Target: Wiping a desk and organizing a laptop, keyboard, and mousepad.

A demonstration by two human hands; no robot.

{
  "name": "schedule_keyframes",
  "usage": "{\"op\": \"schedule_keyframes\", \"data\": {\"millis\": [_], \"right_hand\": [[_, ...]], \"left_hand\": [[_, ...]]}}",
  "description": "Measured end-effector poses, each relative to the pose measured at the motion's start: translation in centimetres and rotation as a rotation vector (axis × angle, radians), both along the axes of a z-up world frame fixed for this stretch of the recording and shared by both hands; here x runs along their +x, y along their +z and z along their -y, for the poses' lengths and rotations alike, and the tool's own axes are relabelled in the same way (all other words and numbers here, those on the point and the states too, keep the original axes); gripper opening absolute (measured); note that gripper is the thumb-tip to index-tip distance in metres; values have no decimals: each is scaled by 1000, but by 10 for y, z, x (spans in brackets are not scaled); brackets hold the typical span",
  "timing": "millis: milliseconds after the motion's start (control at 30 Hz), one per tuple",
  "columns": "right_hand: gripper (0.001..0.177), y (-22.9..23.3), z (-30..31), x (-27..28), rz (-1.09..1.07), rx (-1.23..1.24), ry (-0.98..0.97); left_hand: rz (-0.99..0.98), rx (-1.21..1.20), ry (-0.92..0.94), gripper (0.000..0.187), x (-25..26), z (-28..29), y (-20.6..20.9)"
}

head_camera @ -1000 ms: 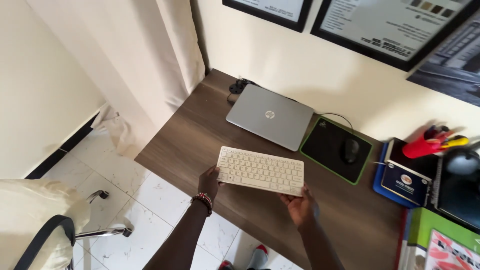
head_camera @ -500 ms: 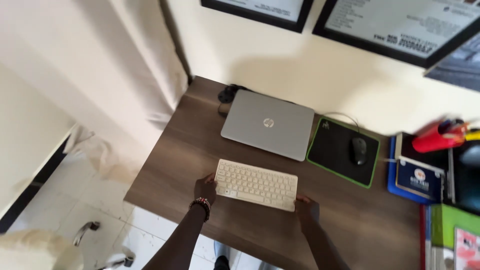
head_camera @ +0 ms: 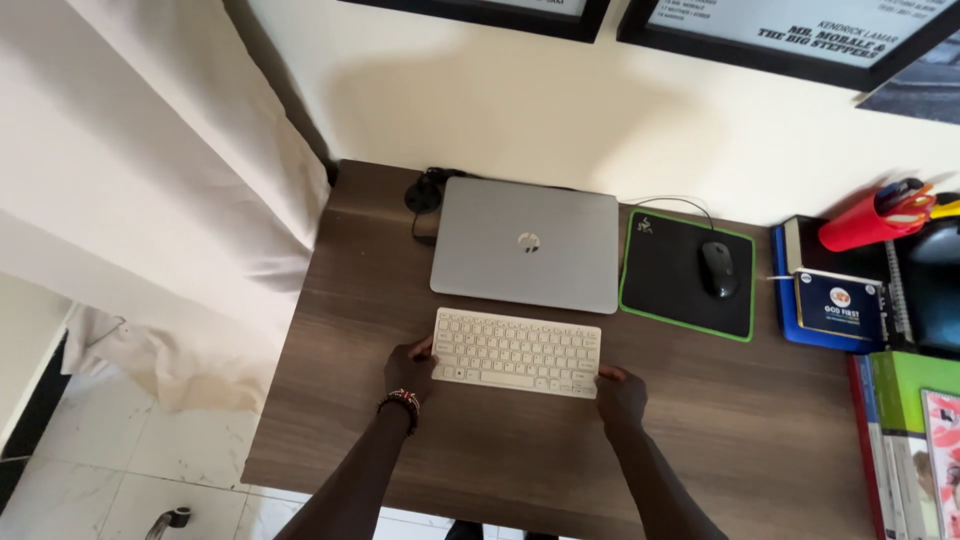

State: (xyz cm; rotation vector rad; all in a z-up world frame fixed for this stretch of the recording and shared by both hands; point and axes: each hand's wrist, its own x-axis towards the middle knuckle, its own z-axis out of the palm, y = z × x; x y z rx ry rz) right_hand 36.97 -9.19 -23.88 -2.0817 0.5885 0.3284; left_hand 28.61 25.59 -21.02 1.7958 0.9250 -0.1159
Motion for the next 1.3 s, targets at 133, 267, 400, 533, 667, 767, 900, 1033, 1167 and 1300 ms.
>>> {"op": "schedule_keyframes", "data": {"millis": [133,267,400,533,667,767,900,1033,1167,1300], "right_hand": [[24,12,-8,0,20,-58,2],[24,15,-13,5,-53,-81,-58],[25,16,-18,14,10,-99,-32],[26,21,-21,21,66,-96,6],[23,22,-21,24,45,-99,-8],[26,12,-16,35,56,-102,5],[26,-25,10,71,102,141,9],[24,-21,4,101,164,381,69],[36,22,-18,90,7,352,-68],[35,7,-15,99,26,376,-53]], "left_hand": [[-31,60,-38,42,7,-1,18],[33,48,15,36,12,-4,-2],[93,90,39,34,18,-9,-16],[88,89,22,35,23,-10,-14],[74,70,9,35,26,-13,-6],[54,67,-14,37,36,-23,-20],[343,-86,63,25,69,-47,-103],[397,-419,181,16,98,-44,-102],[282,-252,19,13,84,-41,-109],[527,-165,23,15,98,-38,-160]]}}
